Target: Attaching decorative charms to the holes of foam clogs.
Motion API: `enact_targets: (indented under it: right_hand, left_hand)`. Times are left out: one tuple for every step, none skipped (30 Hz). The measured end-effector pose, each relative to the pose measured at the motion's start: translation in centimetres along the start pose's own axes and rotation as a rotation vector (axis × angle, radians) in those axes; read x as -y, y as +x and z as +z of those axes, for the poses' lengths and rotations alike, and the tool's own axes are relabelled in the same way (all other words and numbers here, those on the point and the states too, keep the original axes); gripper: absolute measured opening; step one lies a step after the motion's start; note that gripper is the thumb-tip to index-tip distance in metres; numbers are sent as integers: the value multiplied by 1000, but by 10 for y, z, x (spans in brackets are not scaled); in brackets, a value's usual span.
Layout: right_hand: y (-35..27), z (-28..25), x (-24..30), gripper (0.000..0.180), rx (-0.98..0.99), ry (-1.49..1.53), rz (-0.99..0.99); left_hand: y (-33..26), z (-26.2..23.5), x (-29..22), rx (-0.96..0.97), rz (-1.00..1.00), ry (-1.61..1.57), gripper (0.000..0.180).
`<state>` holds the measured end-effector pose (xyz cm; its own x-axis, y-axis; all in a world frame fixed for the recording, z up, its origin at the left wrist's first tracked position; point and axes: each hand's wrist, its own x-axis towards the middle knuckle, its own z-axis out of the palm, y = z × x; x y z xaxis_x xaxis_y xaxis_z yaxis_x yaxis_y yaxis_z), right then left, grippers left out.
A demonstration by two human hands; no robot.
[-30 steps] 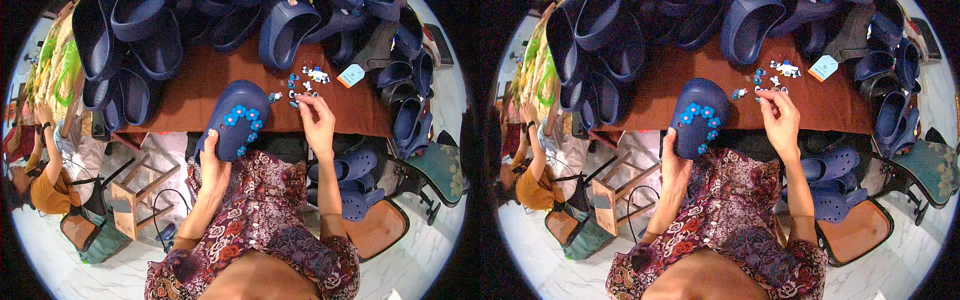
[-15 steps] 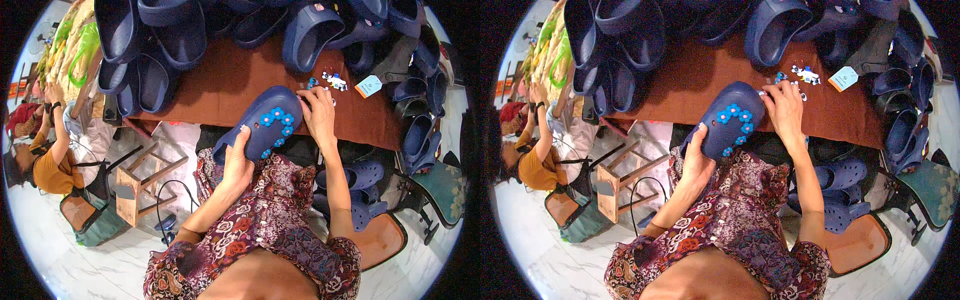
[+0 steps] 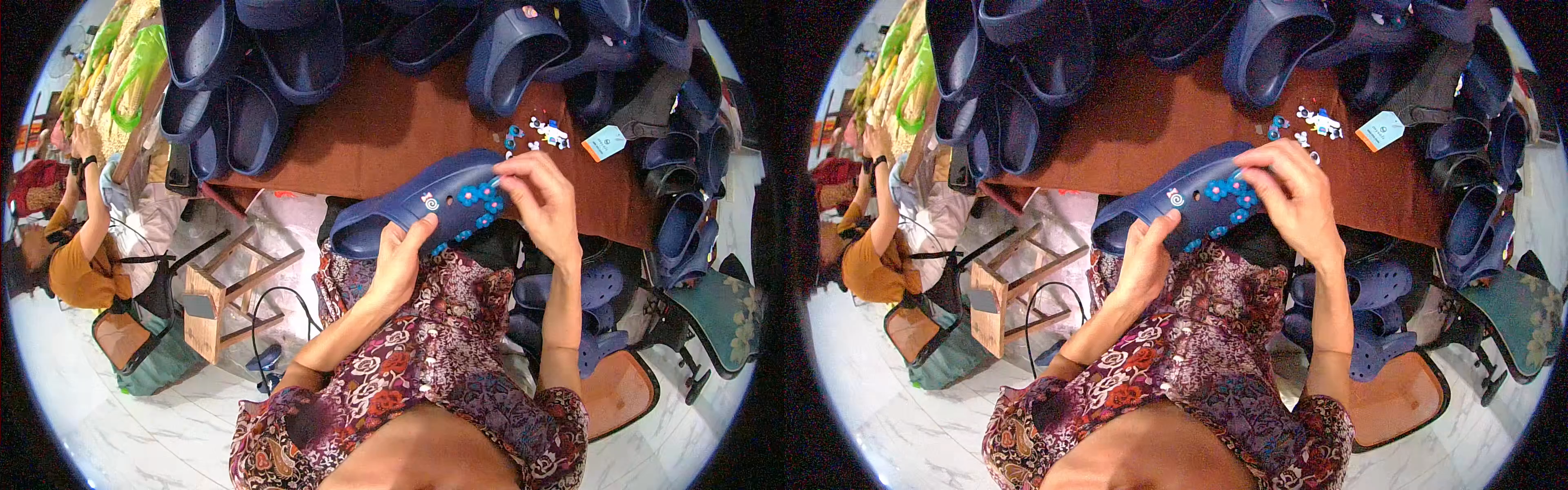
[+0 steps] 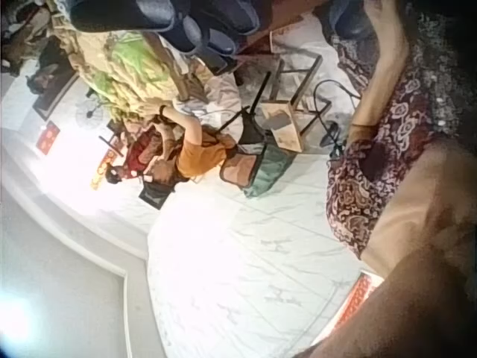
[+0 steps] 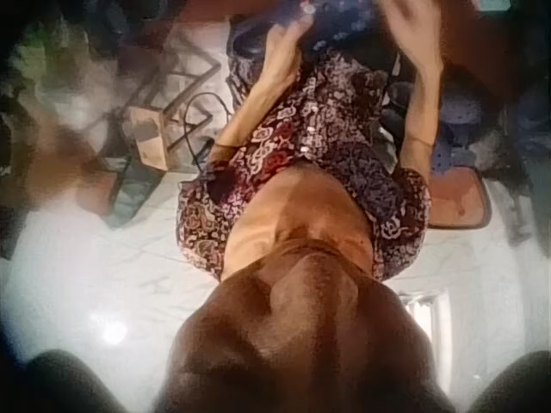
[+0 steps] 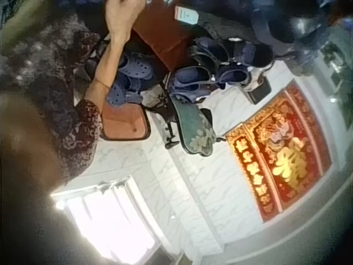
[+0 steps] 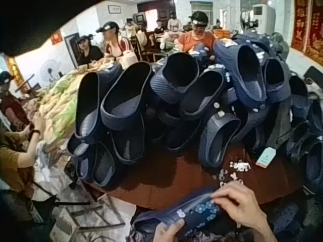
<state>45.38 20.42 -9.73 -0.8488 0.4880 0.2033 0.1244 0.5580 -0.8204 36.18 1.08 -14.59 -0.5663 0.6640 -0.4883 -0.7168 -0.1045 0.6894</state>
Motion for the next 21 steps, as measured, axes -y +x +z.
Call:
enact_targets:
  right_hand:
    - [1,0,4,10,67,-44,-64]
    - [2,2,7,11,135,-88,-129]
    - [3,7,9,11,158,-137,-202]
    - [3,9,11,11,159,-137,-202]
    - [4,10,12,11,213,-192,-229]
    - [5,12,13,12,268,-246,-256]
    - [5,14,11,11,272,-222,-257]
    - [5,16,10,11,273,-221,-257]
    - [5,17,9,11,275,-240,-262]
    - [5,17,8,11,277,-259,-265]
    - [5,17,7,11,278,-259,-265]
    - [6,16,6,11,286,-248,-263]
    - [6,15,4,12,294,-237,-261]
    - [6,14,3,12,295,-237,-259]
    - [6,13,2,12,329,-218,-236]
    - [6,13,1,12,362,-199,-212]
    - [6,13,1,12,362,-199,-211]
    - [6,14,1,12,357,-203,-209]
    - [7,14,0,12,352,-206,-208]
    - [6,15,1,12,352,-207,-207]
    - [6,15,3,12,351,-226,-210]
  left_hand:
    - [-1,2,-1,32,-1,52,31]
    - [-2,4,-2,63,-1,104,32]
    - [-3,6,-3,76,14,118,29]
    - [-4,6,-2,77,13,117,29]
    - [-4,5,-1,91,18,133,29]
    - [-4,4,0,105,23,149,28]
    - [-4,3,1,104,23,148,28]
    - [-4,3,1,113,29,172,27]
    - [-3,2,1,122,35,196,26]
    - [-3,2,1,122,34,195,26]
    - [-3,2,-1,134,27,223,26]
    - [-4,2,-2,146,19,251,25]
    - [-4,3,-3,146,18,250,25]
    - [-4,4,-3,146,34,262,25]
    - [-5,4,-3,146,49,275,24]
    - [-5,5,-3,147,48,275,24]
    - [-4,5,-3,145,47,291,24]
    - [-4,5,-3,143,45,308,24]
    - [-4,4,-3,144,44,308,24]
    - [-4,3,-1,132,40,331,24]
    - [-4,2,0,121,36,355,23]
